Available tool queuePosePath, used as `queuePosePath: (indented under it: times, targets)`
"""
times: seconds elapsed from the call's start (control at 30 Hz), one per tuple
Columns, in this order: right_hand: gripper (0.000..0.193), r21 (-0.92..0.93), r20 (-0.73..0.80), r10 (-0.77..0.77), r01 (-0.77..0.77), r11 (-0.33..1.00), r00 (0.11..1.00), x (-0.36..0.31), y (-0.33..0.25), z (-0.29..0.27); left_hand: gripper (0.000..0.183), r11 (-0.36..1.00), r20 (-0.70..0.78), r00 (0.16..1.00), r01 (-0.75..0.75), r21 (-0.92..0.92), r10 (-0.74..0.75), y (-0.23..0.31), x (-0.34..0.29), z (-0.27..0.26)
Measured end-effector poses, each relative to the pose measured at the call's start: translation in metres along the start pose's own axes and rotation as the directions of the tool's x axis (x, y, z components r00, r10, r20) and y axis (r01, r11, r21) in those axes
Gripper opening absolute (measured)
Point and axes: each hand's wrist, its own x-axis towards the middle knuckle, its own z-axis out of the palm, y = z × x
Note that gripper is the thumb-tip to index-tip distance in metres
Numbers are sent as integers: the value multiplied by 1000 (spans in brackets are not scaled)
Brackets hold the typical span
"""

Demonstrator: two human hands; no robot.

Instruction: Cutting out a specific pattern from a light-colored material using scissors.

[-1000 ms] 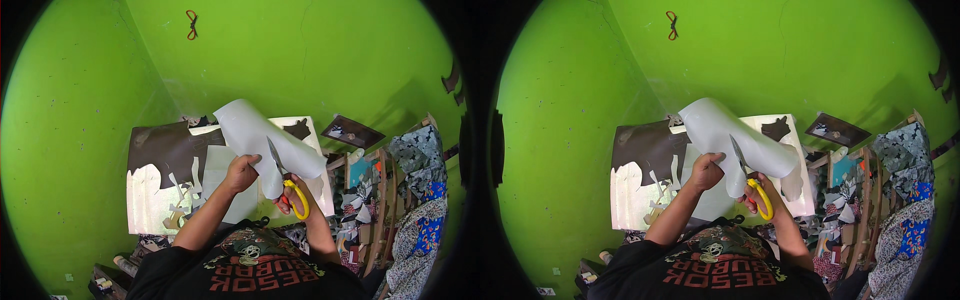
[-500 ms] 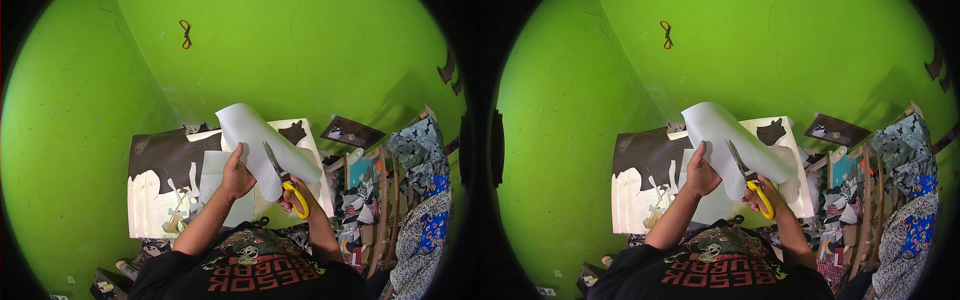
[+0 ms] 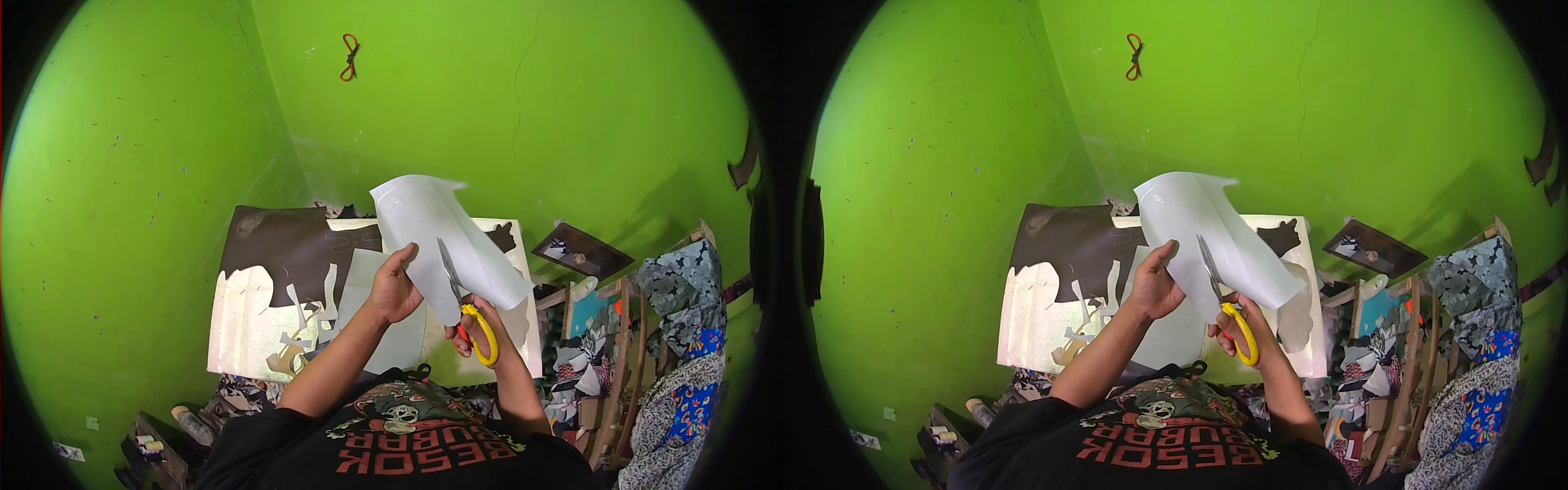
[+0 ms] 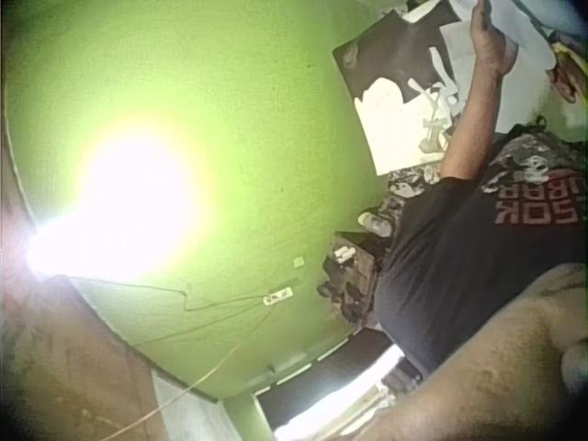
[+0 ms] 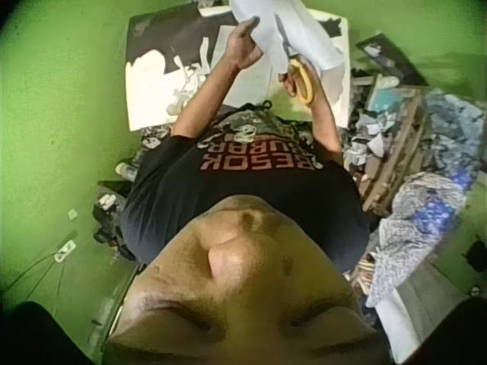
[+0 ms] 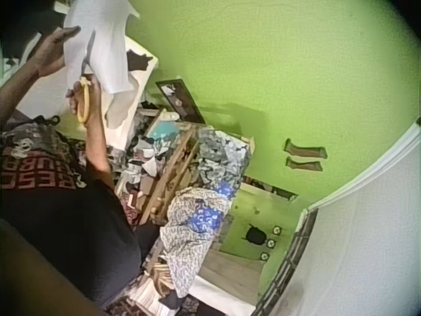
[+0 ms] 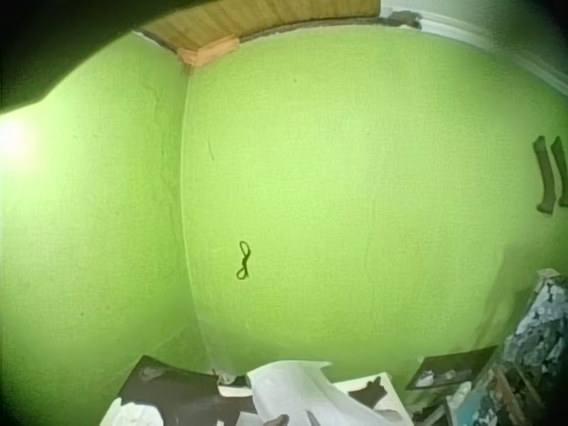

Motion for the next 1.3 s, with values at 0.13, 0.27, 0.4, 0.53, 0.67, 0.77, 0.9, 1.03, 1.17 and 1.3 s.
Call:
queuePosePath:
  times: [0.13, 0.27, 0.4, 0.53, 0.67, 0.77, 0.9, 1.03, 1.17, 1.3]
  targets:
    - [47, -33, -43, -52, 51, 998, 998, 4, 10, 18, 45, 996, -33, 999, -37, 84, 40, 10, -4, 0]
    - [44, -37, -57, -76, 74, 997, 996, 4, 17, 25, 45, 991, -52, 995, -81, 105, 87, 18, -4, -8]
    - [39, -63, -84, -88, 83, 995, 993, -1, 12, 44, 41, 937, -62, 974, -190, 295, 217, 24, -2, -13]
    - [32, -150, -177, -190, 164, 975, 966, -1, 16, 57, 36, 951, -36, 987, -143, 275, 159, 22, -1, -4]
    - [30, -245, -300, -271, 200, 949, 915, -4, 20, 72, 35, 874, -32, 955, -257, 414, 296, 12, 4, -12]
    - [31, -261, -347, -263, 177, 949, 900, -4, 26, 76, 34, 851, -6, 958, -251, 461, 286, 14, 5, -15]
    - [38, -267, -416, -272, 169, 949, 868, -10, 31, 88, 31, 677, 124, 955, -279, 681, 269, 18, -3, -11]
    - [40, -284, -405, -325, 220, 933, 854, -12, 43, 89, 30, 683, 64, 948, -270, 679, 312, 12, -1, -7]
    - [40, -214, -371, -314, 249, 945, 874, -12, 38, 92, 30, 697, 60, 937, -299, 652, 345, 6, 5, -7]
    - [41, -221, -277, -379, 325, 919, 883, -12, 44, 79, 40, 727, 32, 953, -251, 639, 301, -2, 7, -8]
